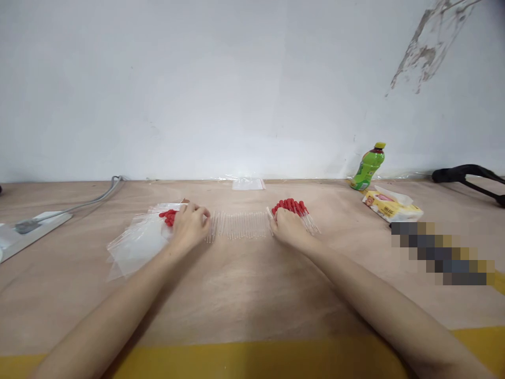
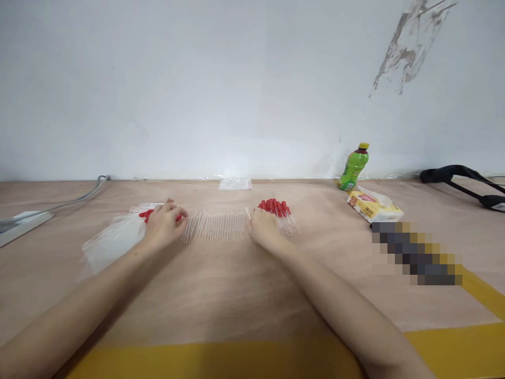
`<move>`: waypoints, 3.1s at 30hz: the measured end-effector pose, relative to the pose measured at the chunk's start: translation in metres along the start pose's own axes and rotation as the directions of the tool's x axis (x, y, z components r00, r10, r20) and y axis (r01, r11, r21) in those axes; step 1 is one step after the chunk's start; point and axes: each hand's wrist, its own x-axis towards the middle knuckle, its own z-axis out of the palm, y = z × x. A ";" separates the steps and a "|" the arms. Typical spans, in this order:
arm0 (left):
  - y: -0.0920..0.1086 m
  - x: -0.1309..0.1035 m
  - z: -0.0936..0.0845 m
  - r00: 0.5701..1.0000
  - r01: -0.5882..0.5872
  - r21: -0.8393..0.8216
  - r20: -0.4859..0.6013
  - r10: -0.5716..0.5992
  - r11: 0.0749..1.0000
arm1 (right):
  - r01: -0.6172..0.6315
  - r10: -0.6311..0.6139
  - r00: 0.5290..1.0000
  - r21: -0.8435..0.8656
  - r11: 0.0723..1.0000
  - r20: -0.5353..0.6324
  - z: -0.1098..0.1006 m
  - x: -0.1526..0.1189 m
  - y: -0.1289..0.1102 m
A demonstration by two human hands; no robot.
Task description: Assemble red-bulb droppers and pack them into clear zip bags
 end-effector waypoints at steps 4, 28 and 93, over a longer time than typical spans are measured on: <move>-0.025 0.029 0.004 0.972 0.157 0.200 0.141 -0.187 0.967 | 0.281 -0.281 0.946 -0.024 0.959 -0.158 0.003 -0.026 0.017; 0.040 -0.027 0.012 0.977 -0.064 -0.604 0.124 0.173 0.794 | 0.504 -0.399 0.840 0.254 0.826 -0.368 0.031 -0.045 0.028; 0.058 -0.057 0.019 0.886 -0.150 -0.730 0.200 0.418 0.667 | 0.574 -0.563 0.817 0.273 0.772 -0.125 0.023 -0.058 0.000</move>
